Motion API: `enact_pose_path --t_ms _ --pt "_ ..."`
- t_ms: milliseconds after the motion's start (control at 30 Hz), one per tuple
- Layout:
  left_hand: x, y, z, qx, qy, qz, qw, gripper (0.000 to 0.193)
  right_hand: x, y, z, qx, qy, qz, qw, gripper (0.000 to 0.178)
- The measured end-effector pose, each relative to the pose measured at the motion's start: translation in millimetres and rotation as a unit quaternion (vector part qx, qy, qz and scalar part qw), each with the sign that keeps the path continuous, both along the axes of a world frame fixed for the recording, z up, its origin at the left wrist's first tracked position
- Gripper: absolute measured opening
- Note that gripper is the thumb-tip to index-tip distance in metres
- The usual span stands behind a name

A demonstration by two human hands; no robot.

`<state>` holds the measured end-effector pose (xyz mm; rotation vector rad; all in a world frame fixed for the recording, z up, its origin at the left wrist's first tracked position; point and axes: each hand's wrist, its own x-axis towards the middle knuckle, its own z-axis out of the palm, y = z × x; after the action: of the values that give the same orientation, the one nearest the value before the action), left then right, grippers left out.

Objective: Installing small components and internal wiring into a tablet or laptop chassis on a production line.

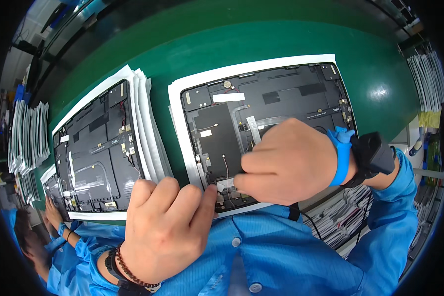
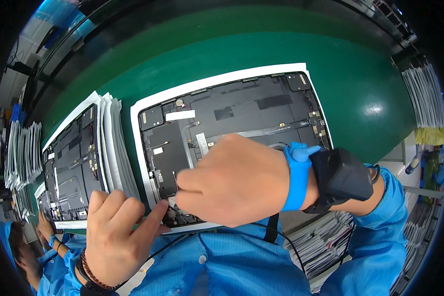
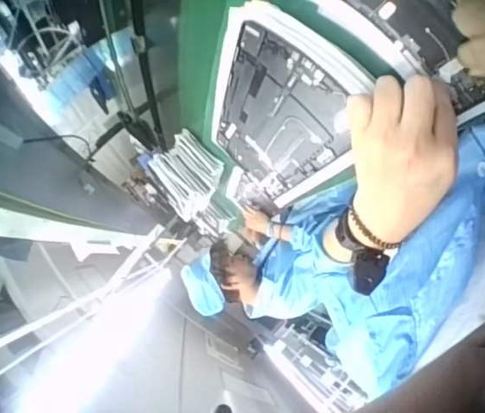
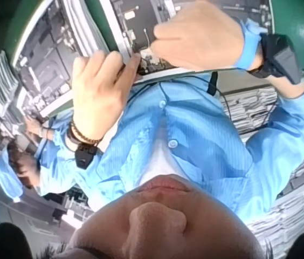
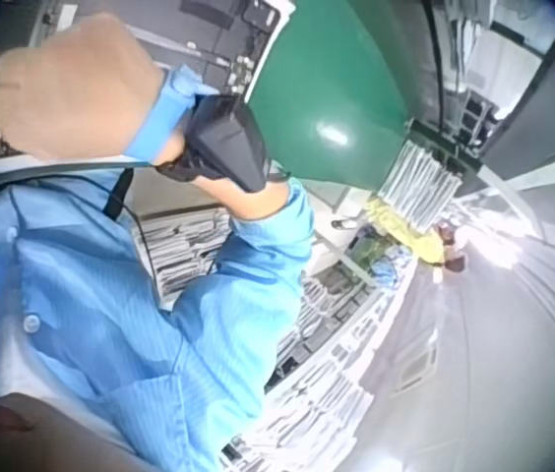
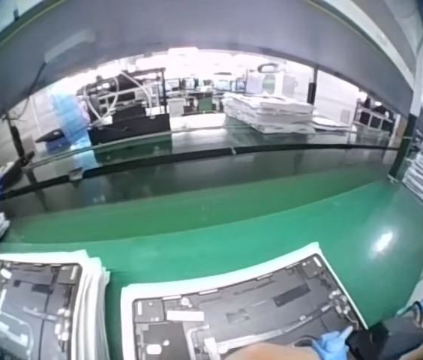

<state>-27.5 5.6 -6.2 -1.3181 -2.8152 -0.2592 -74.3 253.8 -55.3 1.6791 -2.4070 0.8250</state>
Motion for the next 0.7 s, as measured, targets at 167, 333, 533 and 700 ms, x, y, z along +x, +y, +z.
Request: enact_pose_path --t_ms 167,333,533,700 --pt "0.9 0.9 1.3 0.003 -0.012 0.011 1.000 0.023 2.4 -0.5 -12.6 -0.062 0.046 0.041 0.996 0.015" --pt "13.6 -3.3 -2.5 0.016 0.029 0.033 0.999 0.025 3.2 -1.7 -15.7 -0.063 0.064 0.049 0.995 0.032" --pt "46.3 -0.5 -18.4 0.037 0.119 0.032 0.992 0.025 3.3 -2.7 -17.9 -0.064 0.071 0.042 0.995 0.031" --pt "48.9 2.4 -28.1 0.057 0.099 0.062 0.991 0.018 1.3 -1.5 -8.5 -0.048 0.062 0.040 0.996 0.025"
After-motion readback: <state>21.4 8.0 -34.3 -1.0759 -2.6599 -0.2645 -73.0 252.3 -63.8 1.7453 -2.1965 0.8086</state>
